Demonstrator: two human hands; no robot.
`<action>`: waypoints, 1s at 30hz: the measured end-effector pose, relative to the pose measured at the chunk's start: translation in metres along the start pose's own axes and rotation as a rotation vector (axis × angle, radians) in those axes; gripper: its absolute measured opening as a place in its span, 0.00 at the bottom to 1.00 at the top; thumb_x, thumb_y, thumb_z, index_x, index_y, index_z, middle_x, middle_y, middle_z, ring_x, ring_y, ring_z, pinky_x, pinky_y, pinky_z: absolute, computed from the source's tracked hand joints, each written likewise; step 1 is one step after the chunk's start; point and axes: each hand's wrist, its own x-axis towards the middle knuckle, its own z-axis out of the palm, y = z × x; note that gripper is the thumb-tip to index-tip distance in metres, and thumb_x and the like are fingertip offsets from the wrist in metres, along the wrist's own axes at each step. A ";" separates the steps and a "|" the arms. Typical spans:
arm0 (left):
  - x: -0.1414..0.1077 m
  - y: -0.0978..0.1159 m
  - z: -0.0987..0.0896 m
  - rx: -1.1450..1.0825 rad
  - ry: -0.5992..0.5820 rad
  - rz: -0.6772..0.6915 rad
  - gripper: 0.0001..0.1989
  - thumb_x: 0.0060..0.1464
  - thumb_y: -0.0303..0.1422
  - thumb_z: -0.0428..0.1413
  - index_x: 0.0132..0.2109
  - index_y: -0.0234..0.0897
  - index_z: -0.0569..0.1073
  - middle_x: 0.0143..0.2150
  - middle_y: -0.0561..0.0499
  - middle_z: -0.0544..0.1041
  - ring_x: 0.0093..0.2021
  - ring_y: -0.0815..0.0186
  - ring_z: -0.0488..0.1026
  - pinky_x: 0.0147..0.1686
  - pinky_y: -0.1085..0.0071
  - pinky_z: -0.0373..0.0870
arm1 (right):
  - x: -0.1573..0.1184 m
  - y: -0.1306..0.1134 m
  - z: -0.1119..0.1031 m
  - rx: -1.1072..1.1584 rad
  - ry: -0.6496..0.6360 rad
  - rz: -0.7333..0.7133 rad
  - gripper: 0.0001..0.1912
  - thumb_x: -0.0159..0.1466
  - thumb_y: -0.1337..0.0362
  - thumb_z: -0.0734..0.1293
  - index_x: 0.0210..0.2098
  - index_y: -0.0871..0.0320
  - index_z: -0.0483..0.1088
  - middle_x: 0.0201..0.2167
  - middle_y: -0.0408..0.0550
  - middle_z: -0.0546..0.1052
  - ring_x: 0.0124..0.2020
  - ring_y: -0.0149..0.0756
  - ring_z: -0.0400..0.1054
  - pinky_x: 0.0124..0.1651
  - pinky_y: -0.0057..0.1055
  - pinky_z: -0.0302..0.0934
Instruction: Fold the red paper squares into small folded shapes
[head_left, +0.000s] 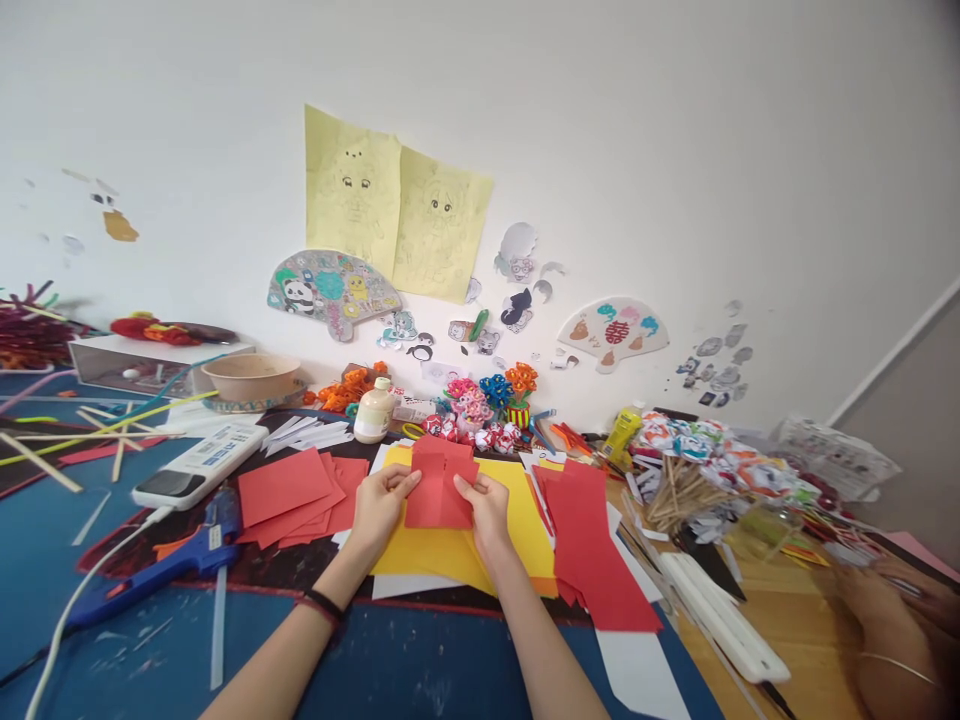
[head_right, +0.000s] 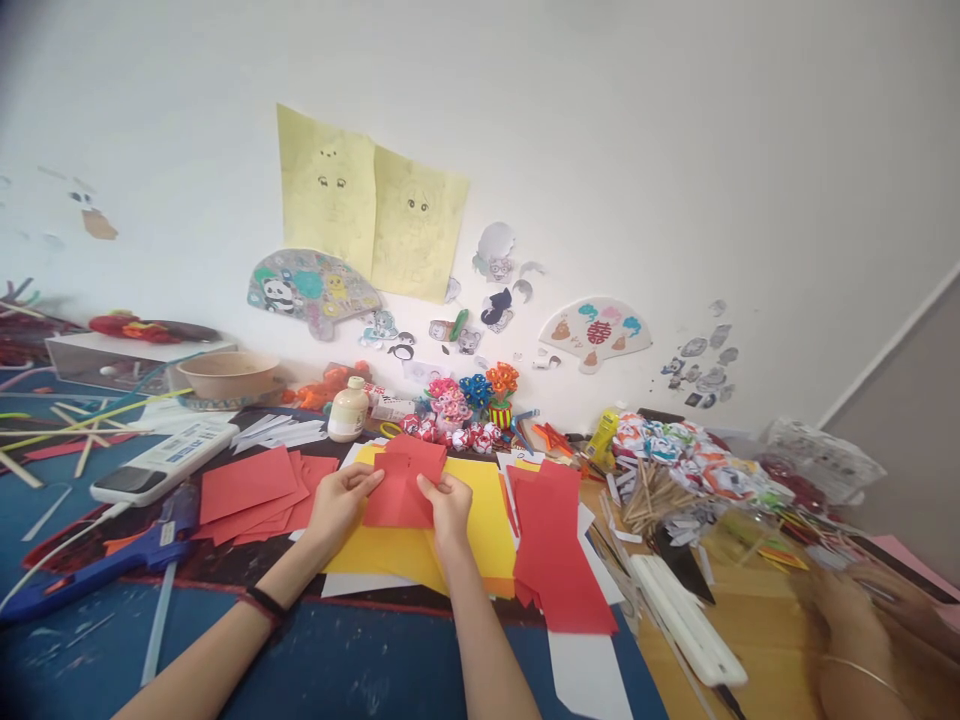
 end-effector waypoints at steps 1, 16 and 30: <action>0.000 0.000 0.000 -0.006 0.000 -0.001 0.19 0.46 0.47 0.58 0.33 0.34 0.76 0.33 0.48 0.80 0.34 0.61 0.75 0.33 0.71 0.68 | 0.000 0.000 0.000 -0.002 0.012 -0.001 0.21 0.45 0.56 0.76 0.34 0.63 0.76 0.33 0.54 0.80 0.33 0.46 0.74 0.38 0.40 0.68; 0.001 -0.002 0.000 -0.074 0.045 0.007 0.17 0.46 0.46 0.59 0.33 0.34 0.74 0.31 0.50 0.79 0.32 0.63 0.74 0.32 0.72 0.68 | 0.005 0.011 0.000 0.050 0.073 -0.041 0.21 0.48 0.56 0.75 0.37 0.63 0.75 0.36 0.54 0.80 0.37 0.46 0.74 0.41 0.39 0.67; 0.003 0.011 0.001 0.066 -0.093 -0.028 0.22 0.45 0.48 0.58 0.36 0.32 0.76 0.31 0.46 0.80 0.33 0.59 0.76 0.31 0.70 0.69 | 0.007 0.001 -0.014 -0.132 -0.208 -0.012 0.26 0.50 0.56 0.75 0.44 0.63 0.73 0.41 0.57 0.79 0.37 0.44 0.75 0.42 0.37 0.68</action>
